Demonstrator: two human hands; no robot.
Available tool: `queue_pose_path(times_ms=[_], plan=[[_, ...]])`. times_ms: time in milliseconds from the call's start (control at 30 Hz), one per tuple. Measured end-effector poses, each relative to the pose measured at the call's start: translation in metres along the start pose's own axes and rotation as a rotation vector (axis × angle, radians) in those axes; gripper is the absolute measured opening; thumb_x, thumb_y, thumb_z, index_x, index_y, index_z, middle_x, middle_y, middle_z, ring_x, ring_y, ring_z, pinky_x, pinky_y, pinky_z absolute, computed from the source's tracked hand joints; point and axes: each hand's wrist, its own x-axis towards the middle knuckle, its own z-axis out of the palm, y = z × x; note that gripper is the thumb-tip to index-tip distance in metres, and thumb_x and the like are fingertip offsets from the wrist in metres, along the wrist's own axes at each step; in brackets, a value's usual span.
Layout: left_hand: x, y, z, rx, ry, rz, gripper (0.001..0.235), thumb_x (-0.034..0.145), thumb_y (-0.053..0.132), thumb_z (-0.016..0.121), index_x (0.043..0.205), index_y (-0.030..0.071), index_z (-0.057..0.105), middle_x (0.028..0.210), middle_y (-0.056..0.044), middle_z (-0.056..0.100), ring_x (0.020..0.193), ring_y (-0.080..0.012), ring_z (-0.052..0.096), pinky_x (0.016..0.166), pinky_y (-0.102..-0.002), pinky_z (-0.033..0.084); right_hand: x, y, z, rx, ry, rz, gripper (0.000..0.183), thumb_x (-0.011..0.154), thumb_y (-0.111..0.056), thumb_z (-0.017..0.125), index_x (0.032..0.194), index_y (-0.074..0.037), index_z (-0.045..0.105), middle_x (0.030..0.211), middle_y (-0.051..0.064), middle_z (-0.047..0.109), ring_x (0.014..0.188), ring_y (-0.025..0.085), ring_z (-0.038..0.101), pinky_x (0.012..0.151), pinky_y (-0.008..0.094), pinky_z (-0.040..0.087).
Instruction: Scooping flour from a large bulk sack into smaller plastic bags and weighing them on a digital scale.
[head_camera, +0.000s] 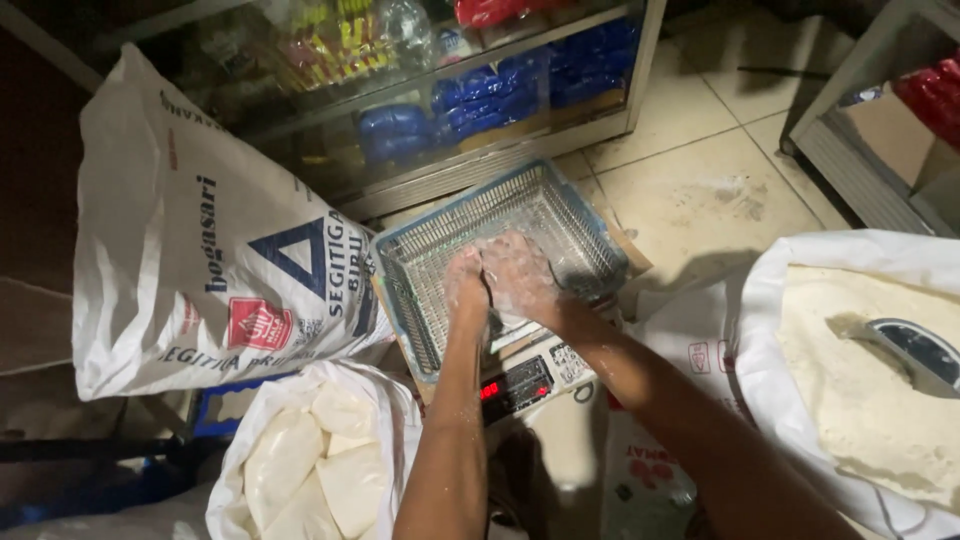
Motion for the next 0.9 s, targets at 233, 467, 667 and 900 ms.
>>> queue_pose_path(times_ms=[233, 467, 667, 900], plan=[[-0.015, 0.020, 0.020, 0.439, -0.115, -0.110, 0.046, 0.116, 0.031, 0.028, 0.077, 0.014, 0.047, 0.073, -0.002, 0.052, 0.061, -0.0147, 0.050, 0.047, -0.023, 0.044, 0.024, -0.001, -0.033, -0.058, -0.031, 0.007, 0.010, 0.084, -0.033, 0.061, 0.080, -0.025, 0.062, 0.074, -0.002, 0.058, 0.075, 0.020, 0.063, 0.054, 0.034, 0.052], [-0.041, 0.050, -0.012, 0.675, -0.025, 0.416, 0.043, 0.105, 0.043, 0.041, 0.095, 0.008, 0.064, 0.097, -0.022, 0.060, 0.103, -0.0463, 0.058, 0.088, -0.058, 0.047, 0.032, 0.000, -0.075, -0.111, -0.081, -0.010, 0.012, 0.086, -0.026, 0.059, 0.074, -0.029, 0.060, 0.062, -0.006, 0.060, 0.062, 0.016, 0.064, 0.049, 0.032, 0.049], [-0.049, 0.037, -0.025, 0.864, -0.043, 0.607, 0.024, 0.090, 0.028, 0.063, 0.096, 0.005, 0.063, 0.088, -0.023, 0.068, 0.096, -0.0466, 0.068, 0.086, -0.056, 0.055, 0.034, 0.005, -0.104, 0.012, -0.085, -0.180, 0.004, 0.083, -0.025, 0.062, 0.082, -0.021, 0.063, 0.063, -0.001, 0.062, 0.060, 0.022, 0.063, 0.044, 0.034, 0.046], [-0.036, 0.004, -0.020, 1.203, 0.113, 0.878, 0.013, 0.085, 0.025, 0.057, 0.086, 0.012, 0.061, 0.069, -0.007, 0.061, 0.065, -0.0315, 0.072, 0.054, -0.043, 0.061, 0.039, 0.004, -0.109, 0.063, -0.502, -0.140, 0.045, 0.091, -0.050, 0.056, 0.125, -0.022, 0.058, 0.110, 0.006, 0.063, 0.101, 0.031, 0.064, 0.062, 0.046, 0.062]])
